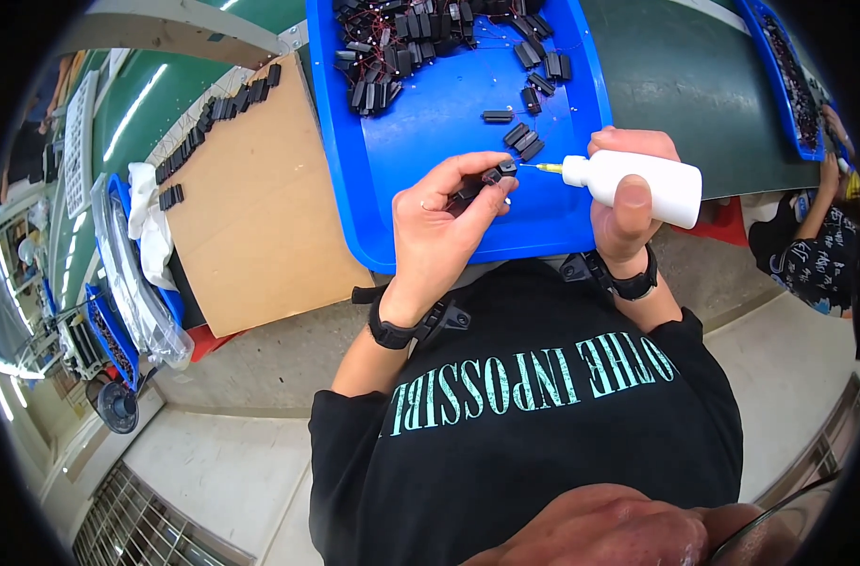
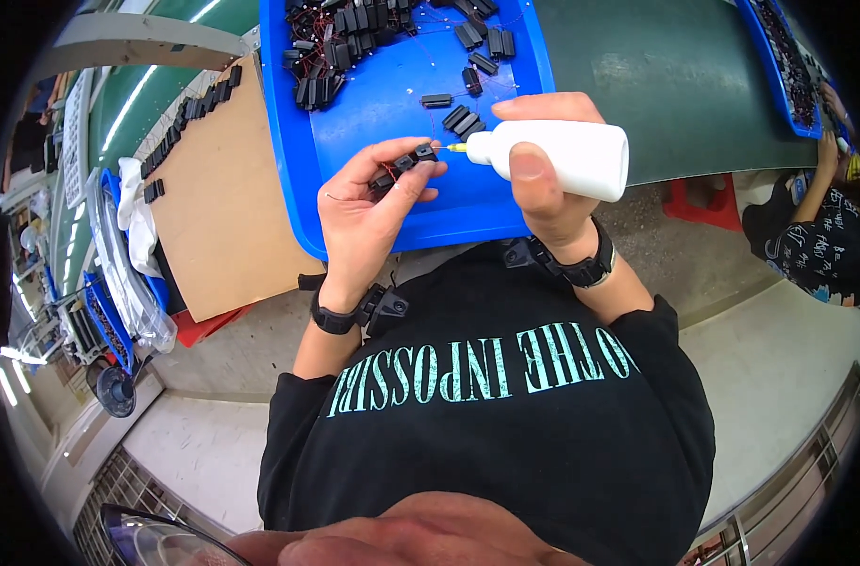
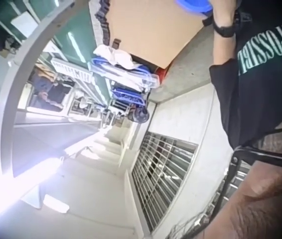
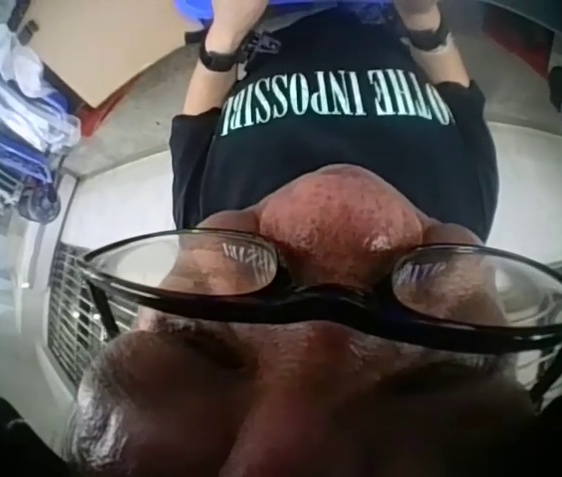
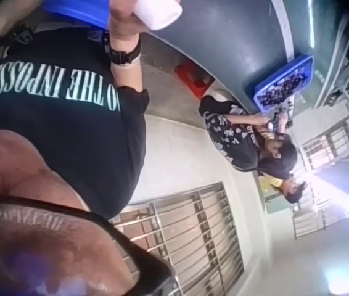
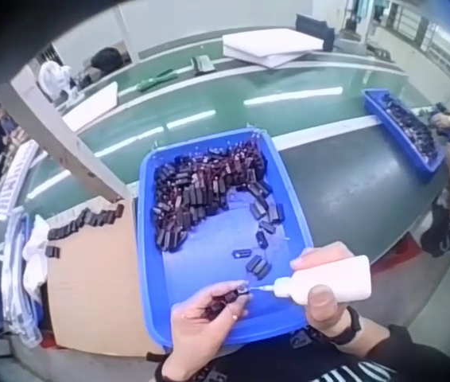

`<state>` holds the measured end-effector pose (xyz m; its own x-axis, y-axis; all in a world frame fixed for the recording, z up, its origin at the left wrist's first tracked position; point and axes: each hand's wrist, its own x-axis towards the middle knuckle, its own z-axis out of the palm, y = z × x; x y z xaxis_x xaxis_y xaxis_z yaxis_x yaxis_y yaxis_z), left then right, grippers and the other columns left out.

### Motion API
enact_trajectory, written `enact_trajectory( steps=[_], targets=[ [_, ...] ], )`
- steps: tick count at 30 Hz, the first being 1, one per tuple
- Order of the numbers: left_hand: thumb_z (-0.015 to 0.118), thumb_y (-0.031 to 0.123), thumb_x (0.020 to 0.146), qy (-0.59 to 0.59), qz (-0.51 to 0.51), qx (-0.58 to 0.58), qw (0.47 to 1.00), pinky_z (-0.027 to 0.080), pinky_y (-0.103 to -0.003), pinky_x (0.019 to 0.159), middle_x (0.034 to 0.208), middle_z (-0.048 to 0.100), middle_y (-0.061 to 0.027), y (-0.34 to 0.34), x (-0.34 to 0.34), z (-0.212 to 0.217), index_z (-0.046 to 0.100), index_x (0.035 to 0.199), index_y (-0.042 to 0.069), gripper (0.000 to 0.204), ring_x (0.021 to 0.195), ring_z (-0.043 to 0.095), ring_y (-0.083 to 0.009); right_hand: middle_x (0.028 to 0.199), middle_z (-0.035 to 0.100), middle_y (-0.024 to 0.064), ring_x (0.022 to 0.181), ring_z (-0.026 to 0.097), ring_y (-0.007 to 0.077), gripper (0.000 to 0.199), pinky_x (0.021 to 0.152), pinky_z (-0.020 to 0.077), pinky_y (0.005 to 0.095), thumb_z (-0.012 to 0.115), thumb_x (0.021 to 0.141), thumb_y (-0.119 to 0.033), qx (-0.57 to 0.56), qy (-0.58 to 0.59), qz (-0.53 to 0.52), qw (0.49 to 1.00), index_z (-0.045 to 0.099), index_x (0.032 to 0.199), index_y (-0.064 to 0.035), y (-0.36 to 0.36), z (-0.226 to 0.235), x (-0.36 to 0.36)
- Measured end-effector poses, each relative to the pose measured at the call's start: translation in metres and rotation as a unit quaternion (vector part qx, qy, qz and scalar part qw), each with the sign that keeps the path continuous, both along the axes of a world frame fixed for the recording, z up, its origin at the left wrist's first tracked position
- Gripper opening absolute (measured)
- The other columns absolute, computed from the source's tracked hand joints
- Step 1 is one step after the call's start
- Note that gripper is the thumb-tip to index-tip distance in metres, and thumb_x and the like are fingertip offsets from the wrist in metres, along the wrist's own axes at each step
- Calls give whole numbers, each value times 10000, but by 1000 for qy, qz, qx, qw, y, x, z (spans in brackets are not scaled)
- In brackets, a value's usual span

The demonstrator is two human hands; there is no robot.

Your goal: The person picks up a black component from a blue tray, applies liquid from a squeeze bottle to it, and places it onto a cardboard surface, repeating this process for multiple components.

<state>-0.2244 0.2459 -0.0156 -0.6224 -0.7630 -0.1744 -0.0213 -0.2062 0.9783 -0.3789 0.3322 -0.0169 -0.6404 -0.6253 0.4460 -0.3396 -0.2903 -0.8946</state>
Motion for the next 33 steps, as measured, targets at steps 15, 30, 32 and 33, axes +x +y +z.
enact_trajectory(
  steps=[15, 30, 32, 33],
  targets=[
    [684, 11, 817, -6, 1, -27, 1000, 492, -185, 616, 814, 684, -36, 0, 0, 0, 665, 1032, 7, 215, 704, 635, -65, 890, 615, 108, 777, 572, 163, 485, 733, 455, 298, 579, 821, -453, 35, 32, 4, 999, 590, 954, 13, 0, 6, 2],
    [680, 5, 818, -5, 1, -42, 999, 485, -182, 606, 817, 686, -35, -1, 0, -1, 669, 1024, 7, 206, 694, 636, -65, 890, 617, 118, 780, 576, 174, 434, 799, 455, 319, 583, 825, -412, 35, 5, 12, 999, 587, 925, 10, -1, 6, 1],
    [681, 3, 817, -3, 4, -35, 999, 484, -181, 606, 817, 686, -34, 0, 0, -2, 670, 1025, 8, 208, 694, 635, -64, 887, 616, 118, 775, 575, 174, 430, 797, 456, 321, 583, 826, -410, 31, 10, 7, 999, 585, 921, 10, -1, 6, 1],
    [681, 3, 817, -3, 4, -36, 999, 484, -181, 606, 817, 686, -34, 0, 0, -2, 670, 1025, 8, 208, 694, 635, -64, 885, 615, 119, 772, 575, 175, 430, 798, 456, 325, 583, 826, -409, 30, 9, 10, 999, 585, 920, 11, -1, 6, 1]
  ],
)
